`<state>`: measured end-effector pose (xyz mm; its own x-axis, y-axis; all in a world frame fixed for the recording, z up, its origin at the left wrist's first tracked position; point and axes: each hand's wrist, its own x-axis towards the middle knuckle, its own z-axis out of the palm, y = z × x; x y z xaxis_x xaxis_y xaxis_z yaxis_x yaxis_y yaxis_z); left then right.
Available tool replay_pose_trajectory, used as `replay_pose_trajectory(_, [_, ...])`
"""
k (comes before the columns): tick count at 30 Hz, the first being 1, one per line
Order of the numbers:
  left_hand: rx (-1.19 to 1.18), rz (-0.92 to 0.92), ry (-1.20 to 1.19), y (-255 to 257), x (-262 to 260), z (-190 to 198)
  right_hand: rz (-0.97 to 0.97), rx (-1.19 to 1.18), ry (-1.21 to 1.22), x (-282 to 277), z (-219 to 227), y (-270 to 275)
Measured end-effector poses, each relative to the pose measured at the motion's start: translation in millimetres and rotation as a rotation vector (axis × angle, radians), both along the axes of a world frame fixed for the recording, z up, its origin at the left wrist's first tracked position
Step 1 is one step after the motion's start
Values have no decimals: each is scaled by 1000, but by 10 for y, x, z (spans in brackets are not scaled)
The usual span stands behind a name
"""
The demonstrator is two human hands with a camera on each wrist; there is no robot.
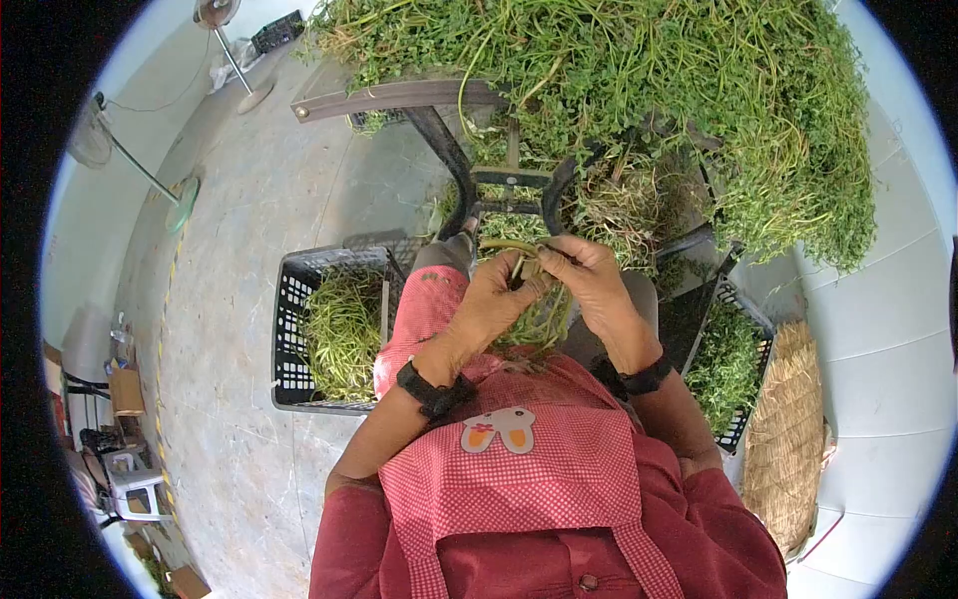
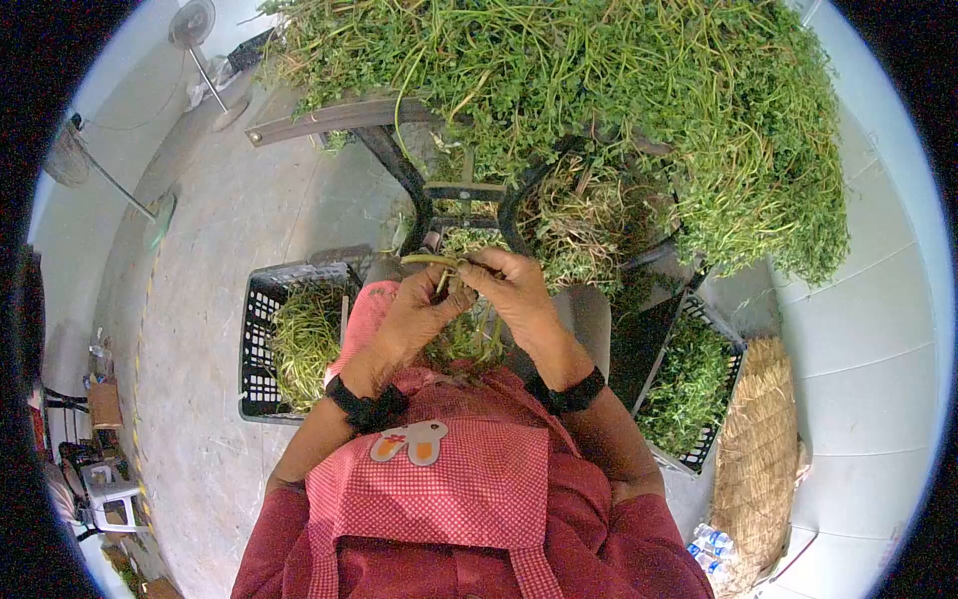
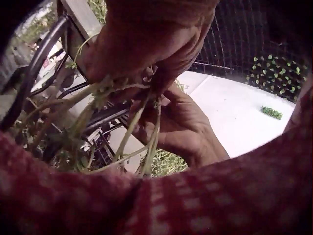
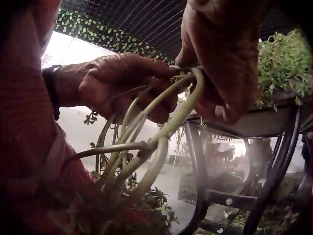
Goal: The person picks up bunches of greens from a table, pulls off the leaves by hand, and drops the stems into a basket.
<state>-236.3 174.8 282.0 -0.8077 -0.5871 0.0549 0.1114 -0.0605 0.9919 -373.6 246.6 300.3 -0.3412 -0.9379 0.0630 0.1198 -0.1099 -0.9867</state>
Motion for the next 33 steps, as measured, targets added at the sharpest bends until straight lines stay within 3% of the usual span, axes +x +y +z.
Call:
replay_pose_trajectory(6, [-366, 16, -137, -4, 41, -15, 60, 74, 224, -103, 92, -25])
replay_pose_trajectory(8, [-531, 105, -222, 41, 41, -15, 111, 59, 513, -168, 91, -26])
replay_pose_trajectory(12, [-550, 166, -191, 55, -22, -28, 29, 44, 481, -110, 54, -35])
replay_pose_trajectory(15, [-365, 216, -186, -36, -18, -119, -75, 42, 416, 21, 100, -7])
replay_pose_trajectory(17, [-48, 311, -234, -267, 82, -336, -176, -6, 472, 70, 278, 67])
replay_pose_trajectory(18, [-50, 308, -234, -261, 105, -220, -179, -7, 471, 43, 358, 76])
replay_pose_trajectory(20, [355, 221, -225, -190, 173, 40, -214, 56, 358, -47, 464, 85])
replay_pose_trajectory(21, [258, 172, -282, -92, 114, 108, -197, 32, 214, -88, 403, 40])
replay_pose_trajectory(22, [255, 175, -274, -32, 52, 107, -194, 27, 221, -109, 352, 18])
replay_pose_trajectory(24, [78, -33, -50, 44, -14, 97, -192, 97, 89, -130, 279, -18])
replay_pose_trajectory(25, [-33, -88, -55, 34, -13, 109, -191, 84, 94, -113, 246, -30])
replay_pose_trajectory(29, [-68, -131, -157, 61, -34, 179, -188, 110, 129, -183, 163, -19])
replay_pose_trajectory(33, [-279, -106, -137, 78, -40, 94, -151, 101, 69, -215, 168, -12])
